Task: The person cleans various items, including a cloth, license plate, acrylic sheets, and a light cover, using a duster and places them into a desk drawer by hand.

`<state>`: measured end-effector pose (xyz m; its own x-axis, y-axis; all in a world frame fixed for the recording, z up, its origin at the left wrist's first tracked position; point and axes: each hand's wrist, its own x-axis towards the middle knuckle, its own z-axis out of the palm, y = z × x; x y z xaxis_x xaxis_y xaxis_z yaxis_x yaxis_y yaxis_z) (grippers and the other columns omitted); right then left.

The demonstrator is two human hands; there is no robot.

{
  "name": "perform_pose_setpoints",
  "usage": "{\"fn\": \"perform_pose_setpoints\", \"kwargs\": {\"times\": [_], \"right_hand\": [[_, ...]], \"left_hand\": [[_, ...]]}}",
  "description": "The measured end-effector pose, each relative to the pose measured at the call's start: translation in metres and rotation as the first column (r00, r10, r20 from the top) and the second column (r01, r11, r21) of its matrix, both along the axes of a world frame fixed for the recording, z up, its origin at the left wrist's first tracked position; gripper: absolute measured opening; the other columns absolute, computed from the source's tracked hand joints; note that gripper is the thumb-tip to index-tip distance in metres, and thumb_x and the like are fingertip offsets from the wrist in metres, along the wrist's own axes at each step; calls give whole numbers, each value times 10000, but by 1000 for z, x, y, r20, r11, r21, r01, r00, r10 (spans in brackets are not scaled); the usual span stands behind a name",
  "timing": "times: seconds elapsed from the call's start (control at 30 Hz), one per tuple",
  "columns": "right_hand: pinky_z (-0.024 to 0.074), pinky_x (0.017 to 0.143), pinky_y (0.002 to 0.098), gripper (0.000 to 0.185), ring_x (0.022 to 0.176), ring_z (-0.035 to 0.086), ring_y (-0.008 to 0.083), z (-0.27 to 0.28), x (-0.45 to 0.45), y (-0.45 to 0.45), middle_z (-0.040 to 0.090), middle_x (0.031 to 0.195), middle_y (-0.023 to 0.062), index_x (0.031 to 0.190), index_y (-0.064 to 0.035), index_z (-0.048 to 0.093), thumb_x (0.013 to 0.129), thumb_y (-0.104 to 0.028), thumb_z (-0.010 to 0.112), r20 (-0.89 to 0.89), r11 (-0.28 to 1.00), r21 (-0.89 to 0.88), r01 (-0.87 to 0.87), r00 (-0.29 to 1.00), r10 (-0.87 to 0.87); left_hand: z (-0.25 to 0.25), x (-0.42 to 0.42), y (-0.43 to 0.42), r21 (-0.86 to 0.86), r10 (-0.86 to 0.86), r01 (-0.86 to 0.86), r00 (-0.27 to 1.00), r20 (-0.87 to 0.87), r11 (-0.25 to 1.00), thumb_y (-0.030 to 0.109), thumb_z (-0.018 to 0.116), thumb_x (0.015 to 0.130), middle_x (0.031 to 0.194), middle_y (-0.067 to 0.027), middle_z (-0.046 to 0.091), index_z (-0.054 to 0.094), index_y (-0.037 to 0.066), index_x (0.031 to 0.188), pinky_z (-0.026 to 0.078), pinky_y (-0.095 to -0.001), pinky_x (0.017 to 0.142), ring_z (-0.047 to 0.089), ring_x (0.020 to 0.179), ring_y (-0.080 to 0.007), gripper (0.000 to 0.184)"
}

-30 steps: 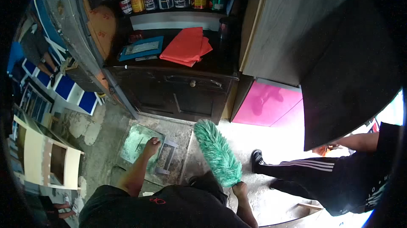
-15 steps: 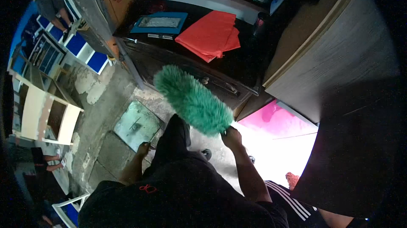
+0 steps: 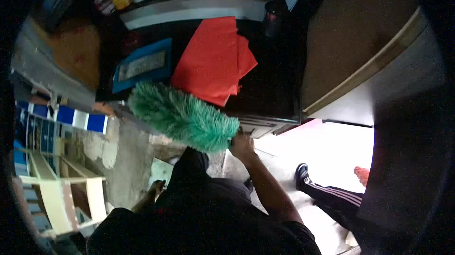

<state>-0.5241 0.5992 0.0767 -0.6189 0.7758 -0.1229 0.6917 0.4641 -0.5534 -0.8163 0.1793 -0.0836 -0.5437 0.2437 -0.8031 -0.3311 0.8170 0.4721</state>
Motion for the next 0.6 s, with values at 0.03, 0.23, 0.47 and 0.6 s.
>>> {"fn": "perform_pose_setpoints", "kwargs": {"times": [0.03, 0.23, 0.47, 0.6], "right_hand": [[497, 674, 480, 262, 769, 610, 392, 6, -7, -1, 627, 848, 203, 963, -101, 609, 731, -219, 586, -26, 1000, -22, 12, 1000, -12], [520, 661, 445, 350, 768, 629, 352, -21, -34, -7, 487, 1197, 281, 1022, -135, 625, 704, -279, 610, 58, 997, 20, 70, 996, -71], [500, 621, 460, 332, 744, 608, 389, -37, -34, -21, 539, 1099, 238, 995, -102, 621, 695, -243, 630, -121, 973, 199, 116, 988, -93], [488, 598, 456, 233, 723, 605, 373, -36, -29, -45, 608, 876, 197, 882, -82, 621, 682, -198, 643, -110, 965, 206, 163, 984, -142]], "left_hand": [[-29, -59, -3, -21, -53, 61, 961, 270, 998, 335, 651, 823, 641, -39, 534, 564, 24, 948, 389, -326, 465, 455, 497, -157, 347], [-56, -223, 76, -54, -707, 706, 698, -111, 706, 420, 553, 855, 847, -174, 617, 542, 10, 1078, 476, -410, 625, 589, 724, -303, 466], [-87, -168, 77, -462, -908, 805, 418, -5, 373, 487, 465, 873, 1389, -222, 325, 342, 14, 1342, 339, -428, 1004, 376, 1239, -377, 678], [-144, -170, 58, -418, -945, 860, 327, 10, 293, 472, 475, 874, 1403, -216, 305, 289, 21, 1368, 328, -426, 1016, 366, 1248, -377, 695]]}}
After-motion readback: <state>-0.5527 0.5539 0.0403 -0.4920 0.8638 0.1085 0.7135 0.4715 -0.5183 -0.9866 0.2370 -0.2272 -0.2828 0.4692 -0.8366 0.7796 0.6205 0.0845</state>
